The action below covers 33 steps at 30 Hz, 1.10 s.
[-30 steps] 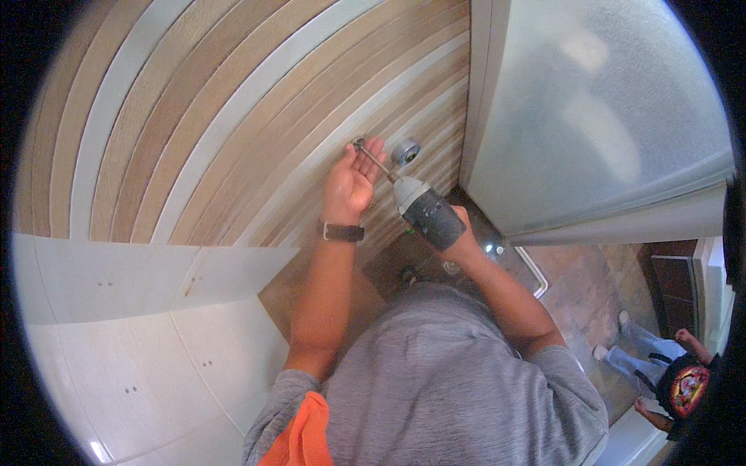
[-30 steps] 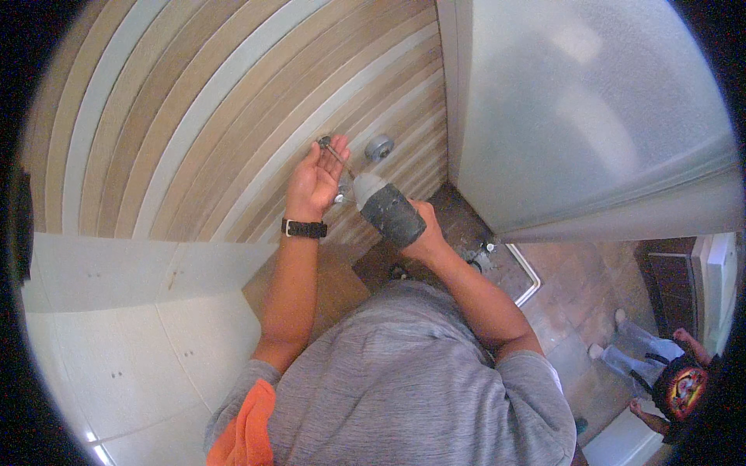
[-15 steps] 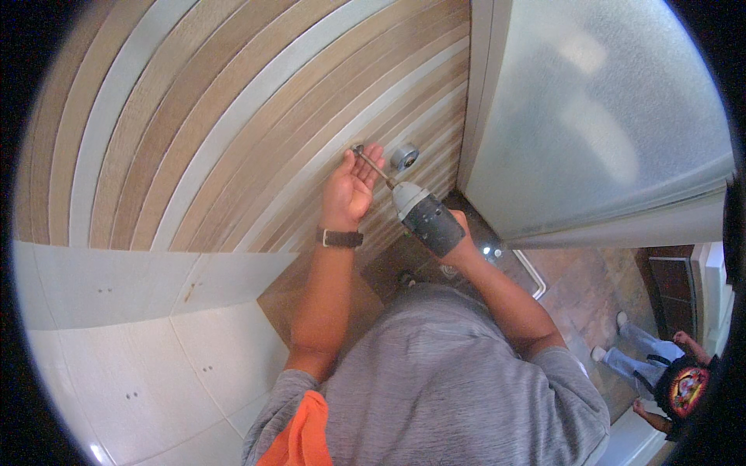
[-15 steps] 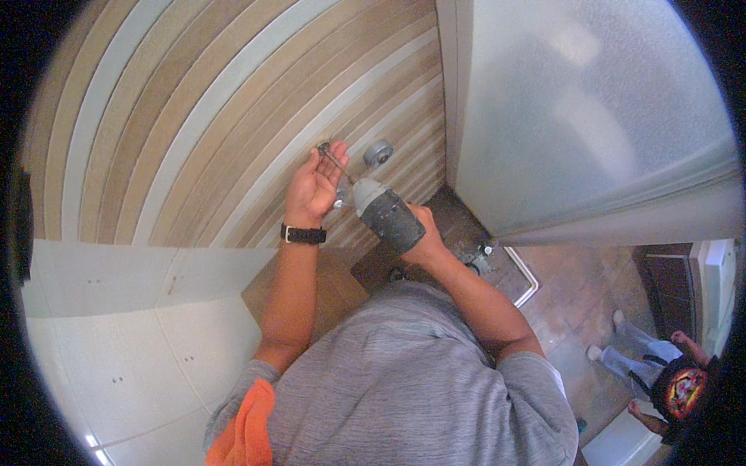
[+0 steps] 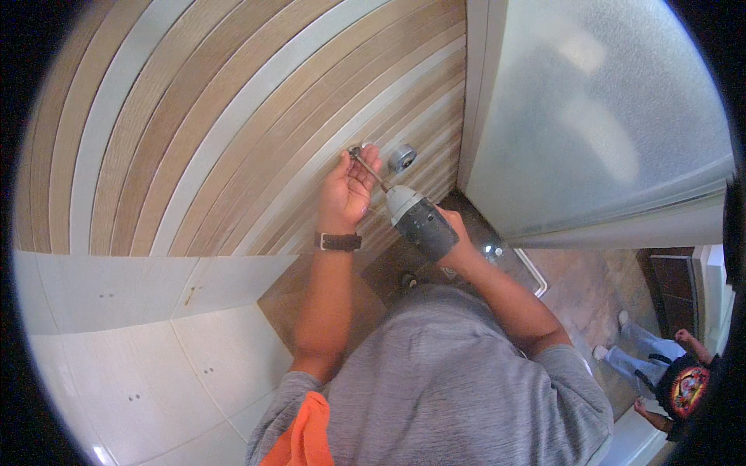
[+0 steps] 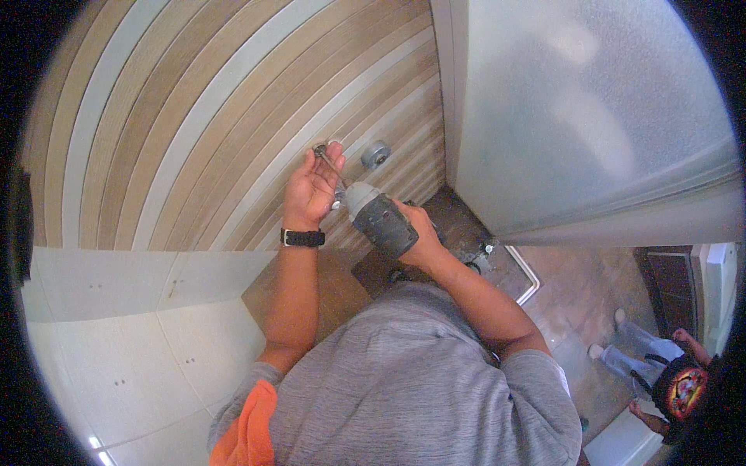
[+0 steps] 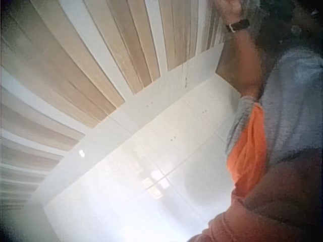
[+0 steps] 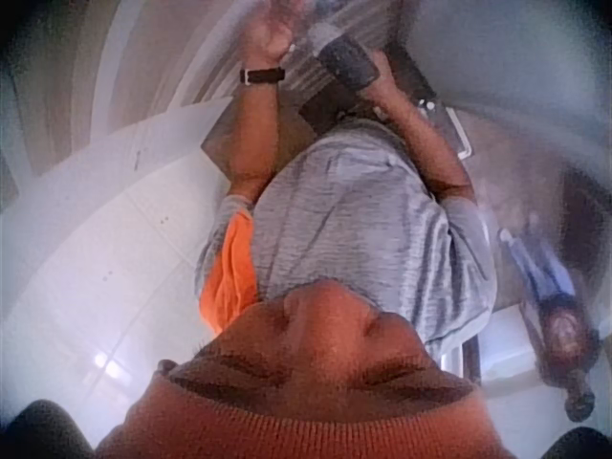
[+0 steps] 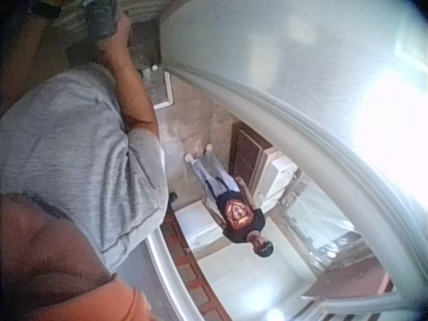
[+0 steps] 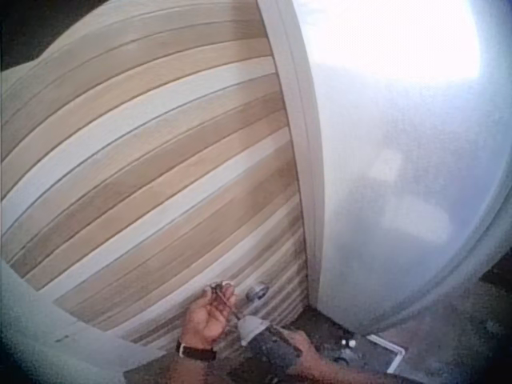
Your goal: The person installs a shower valve assembly in a tiled shower. They use a wrench to tighten connections, apply sealant tape to the pipe threads, and use a power drill to secure the valve to the wall. The person then attaches the valve handles and tightens them with a wrench.
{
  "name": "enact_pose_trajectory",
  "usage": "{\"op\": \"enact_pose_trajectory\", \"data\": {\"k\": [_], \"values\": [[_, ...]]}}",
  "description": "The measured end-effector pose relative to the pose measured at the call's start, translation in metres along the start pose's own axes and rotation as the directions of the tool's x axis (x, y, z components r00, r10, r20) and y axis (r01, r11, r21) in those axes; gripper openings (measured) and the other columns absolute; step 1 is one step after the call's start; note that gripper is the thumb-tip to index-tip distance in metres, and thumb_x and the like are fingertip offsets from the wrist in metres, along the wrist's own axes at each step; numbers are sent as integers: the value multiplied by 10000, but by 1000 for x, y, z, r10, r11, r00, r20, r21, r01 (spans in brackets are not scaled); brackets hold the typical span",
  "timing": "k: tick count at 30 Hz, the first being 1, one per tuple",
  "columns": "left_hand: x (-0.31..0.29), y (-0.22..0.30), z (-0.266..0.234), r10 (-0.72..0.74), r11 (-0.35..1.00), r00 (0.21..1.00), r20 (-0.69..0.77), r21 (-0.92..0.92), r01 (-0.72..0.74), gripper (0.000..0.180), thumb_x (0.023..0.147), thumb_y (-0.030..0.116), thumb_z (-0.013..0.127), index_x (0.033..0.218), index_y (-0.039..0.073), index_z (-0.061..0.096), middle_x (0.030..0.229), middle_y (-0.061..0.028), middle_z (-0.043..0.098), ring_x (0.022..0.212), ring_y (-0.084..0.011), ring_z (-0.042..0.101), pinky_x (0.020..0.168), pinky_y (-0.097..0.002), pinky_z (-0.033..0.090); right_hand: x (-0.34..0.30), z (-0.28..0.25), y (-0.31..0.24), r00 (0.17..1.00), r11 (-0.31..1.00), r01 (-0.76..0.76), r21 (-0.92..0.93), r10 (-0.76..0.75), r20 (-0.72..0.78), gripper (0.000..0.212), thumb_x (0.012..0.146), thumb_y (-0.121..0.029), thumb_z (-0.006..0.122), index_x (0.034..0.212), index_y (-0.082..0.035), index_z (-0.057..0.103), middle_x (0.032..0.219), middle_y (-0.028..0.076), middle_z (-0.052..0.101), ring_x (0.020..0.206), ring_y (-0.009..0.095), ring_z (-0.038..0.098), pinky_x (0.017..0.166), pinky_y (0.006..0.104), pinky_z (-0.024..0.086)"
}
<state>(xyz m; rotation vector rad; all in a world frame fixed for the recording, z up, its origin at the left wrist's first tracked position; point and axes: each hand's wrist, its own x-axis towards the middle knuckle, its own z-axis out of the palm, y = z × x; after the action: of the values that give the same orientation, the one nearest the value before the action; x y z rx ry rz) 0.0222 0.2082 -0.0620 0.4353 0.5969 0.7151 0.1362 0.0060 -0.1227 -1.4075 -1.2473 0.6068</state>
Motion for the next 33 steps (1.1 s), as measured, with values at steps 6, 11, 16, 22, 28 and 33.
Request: {"op": "enact_pose_trajectory", "data": {"k": [6,11,16,22,28,33], "values": [[2,-5,-3,12,999,1000,-19,-31,-13,348,1039,241,509,1193,-67,556,1212,-229,652,1163,-324,633,1031,-484,514,-1,5,11,993,987,118,-109,-120,-5,389,744,-90,745,1120,-48,655,999,163,703,908,350,691,821,376,537],[2,-11,2,49,999,998,-41,-21,-49,324,1002,266,565,1120,-34,592,1170,-191,667,1129,-313,638,1022,-475,501,-4,11,0,998,993,45,113,-40,-41,431,734,-162,755,1131,-35,650,907,216,705,877,401,695,761,407,541],[3,-13,1,47,999,996,-69,-20,-49,308,992,274,579,1106,-10,606,1115,-164,685,1107,-292,647,1012,-466,503,-1,2,3,998,999,-42,-16,42,-41,407,724,-179,765,1091,-40,656,940,207,695,883,392,685,775,406,537],[1,-9,-2,28,999,999,-17,-41,-29,291,1015,243,536,1103,-20,625,1102,-180,704,1076,-288,676,989,-447,532,5,-12,-8,996,995,-66,-74,62,-58,411,697,-217,776,1053,-45,667,892,239,687,853,444,661,750,459,529],[5,-10,-2,46,996,999,17,-73,-44,275,1021,221,528,1093,-24,631,1128,-185,696,1102,-292,669,1002,-453,531,7,-19,-11,991,991,-133,-29,133,-1,404,728,-186,767,1091,-39,670,901,199,706,850,376,696,767,405,535],[-2,-13,7,88,995,993,-85,-40,-91,281,1024,215,523,1113,-37,611,1165,-212,671,1161,-311,637,1044,-465,503,2,-4,-19,997,987,-67,149,73,-31,427,746,-156,754,1138,-19,656,944,202,718,878,362,715,772,385,542]]}}
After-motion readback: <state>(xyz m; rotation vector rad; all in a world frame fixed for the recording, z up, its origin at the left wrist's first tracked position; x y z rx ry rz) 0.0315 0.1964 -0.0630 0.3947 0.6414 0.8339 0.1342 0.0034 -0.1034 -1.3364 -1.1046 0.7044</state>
